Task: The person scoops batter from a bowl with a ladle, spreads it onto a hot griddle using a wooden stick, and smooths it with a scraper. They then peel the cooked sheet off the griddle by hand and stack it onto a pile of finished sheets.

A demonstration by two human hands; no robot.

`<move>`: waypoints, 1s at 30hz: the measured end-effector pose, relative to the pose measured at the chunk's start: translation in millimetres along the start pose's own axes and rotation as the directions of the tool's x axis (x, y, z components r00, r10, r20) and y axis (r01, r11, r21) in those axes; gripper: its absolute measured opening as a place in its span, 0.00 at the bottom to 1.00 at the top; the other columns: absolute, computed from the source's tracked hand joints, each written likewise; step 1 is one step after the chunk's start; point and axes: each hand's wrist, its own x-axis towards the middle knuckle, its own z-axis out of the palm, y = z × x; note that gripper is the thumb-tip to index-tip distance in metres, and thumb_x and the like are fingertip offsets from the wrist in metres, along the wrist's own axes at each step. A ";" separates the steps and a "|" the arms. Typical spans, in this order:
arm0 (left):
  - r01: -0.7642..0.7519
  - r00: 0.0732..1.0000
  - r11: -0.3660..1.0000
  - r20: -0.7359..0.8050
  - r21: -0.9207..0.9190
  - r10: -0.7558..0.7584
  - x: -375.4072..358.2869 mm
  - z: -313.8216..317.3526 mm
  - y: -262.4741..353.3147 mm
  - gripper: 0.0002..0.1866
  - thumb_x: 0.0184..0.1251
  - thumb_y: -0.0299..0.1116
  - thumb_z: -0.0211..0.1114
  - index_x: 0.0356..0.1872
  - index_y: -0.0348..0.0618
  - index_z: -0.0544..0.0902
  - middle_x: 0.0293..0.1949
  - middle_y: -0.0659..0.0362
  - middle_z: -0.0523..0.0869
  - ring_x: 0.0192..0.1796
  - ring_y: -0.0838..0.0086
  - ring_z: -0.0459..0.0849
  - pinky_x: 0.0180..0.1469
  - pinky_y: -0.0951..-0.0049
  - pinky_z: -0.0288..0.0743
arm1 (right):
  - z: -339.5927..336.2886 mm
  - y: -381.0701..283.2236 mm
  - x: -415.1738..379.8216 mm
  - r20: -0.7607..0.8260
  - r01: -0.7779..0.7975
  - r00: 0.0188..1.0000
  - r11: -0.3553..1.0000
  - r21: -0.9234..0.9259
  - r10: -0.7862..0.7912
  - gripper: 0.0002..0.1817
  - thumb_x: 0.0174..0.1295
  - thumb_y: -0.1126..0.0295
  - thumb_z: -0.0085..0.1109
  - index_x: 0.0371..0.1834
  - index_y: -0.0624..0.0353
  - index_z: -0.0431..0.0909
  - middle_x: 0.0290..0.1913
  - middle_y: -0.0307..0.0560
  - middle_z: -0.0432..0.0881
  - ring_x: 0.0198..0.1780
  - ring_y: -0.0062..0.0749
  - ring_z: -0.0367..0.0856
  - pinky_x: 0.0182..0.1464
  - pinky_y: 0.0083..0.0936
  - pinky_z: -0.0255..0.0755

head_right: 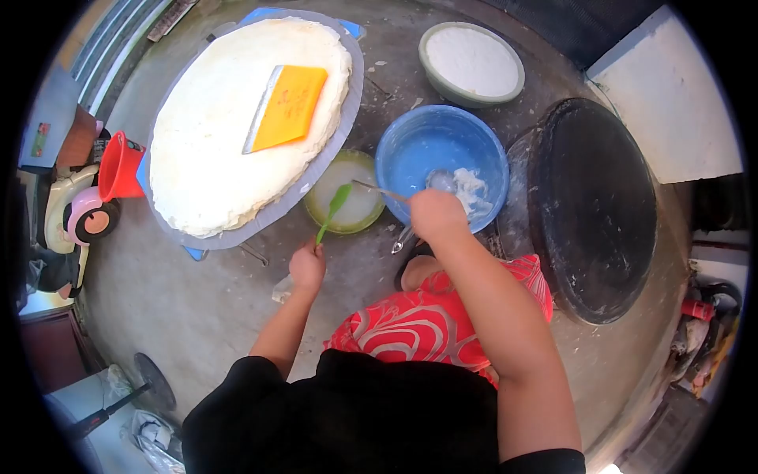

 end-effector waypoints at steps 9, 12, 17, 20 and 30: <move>0.121 0.990 0.839 0.126 -0.531 -0.063 33.8 78.5 -28.6 0.13 0.61 0.36 0.56 0.30 0.36 0.82 0.16 0.52 0.78 0.20 0.66 0.76 0.26 0.69 0.68 | -42.4 -0.3 -29.9 -0.187 0.133 0.968 0.973 -0.187 -0.168 0.09 0.50 0.73 0.52 0.31 0.61 0.81 0.34 0.54 0.80 0.37 0.47 0.80 0.40 0.35 0.75; 0.153 0.983 0.904 0.152 -0.399 -0.100 51.1 94.8 -36.2 0.15 0.62 0.38 0.56 0.31 0.34 0.81 0.16 0.53 0.78 0.19 0.70 0.76 0.24 0.68 0.67 | -66.3 9.7 -46.9 -0.160 0.054 0.984 0.991 -0.120 -0.073 0.11 0.51 0.73 0.51 0.36 0.57 0.81 0.36 0.53 0.80 0.38 0.46 0.80 0.41 0.36 0.74; -0.002 0.981 0.987 0.193 -0.161 0.034 40.9 80.8 -14.4 0.16 0.61 0.40 0.56 0.40 0.37 0.80 0.26 0.49 0.81 0.30 0.65 0.81 0.35 0.69 0.72 | -68.4 43.0 -63.9 -0.062 -0.062 0.996 0.997 -0.042 0.060 0.18 0.52 0.73 0.50 0.46 0.45 0.79 0.35 0.50 0.81 0.39 0.44 0.80 0.43 0.37 0.73; -0.309 0.892 0.911 -0.248 0.275 0.377 16.4 58.6 27.6 0.19 0.60 0.44 0.55 0.46 0.40 0.78 0.35 0.46 0.83 0.39 0.52 0.81 0.46 0.60 0.73 | -84.7 48.5 -84.1 -0.126 -0.088 0.987 0.992 0.093 0.099 0.17 0.54 0.73 0.49 0.47 0.48 0.78 0.36 0.53 0.80 0.39 0.47 0.79 0.43 0.37 0.72; 0.866 0.318 0.305 0.907 -0.397 0.278 32.0 80.9 145.5 0.17 0.67 0.46 0.51 0.44 0.41 0.71 0.31 0.55 0.78 0.35 0.68 0.80 0.45 0.59 0.77 | -41.6 132.9 -215.8 -0.244 -0.198 0.834 0.682 0.704 0.494 0.17 0.58 0.76 0.49 0.52 0.55 0.75 0.23 0.49 0.80 0.23 0.31 0.78 0.30 0.24 0.72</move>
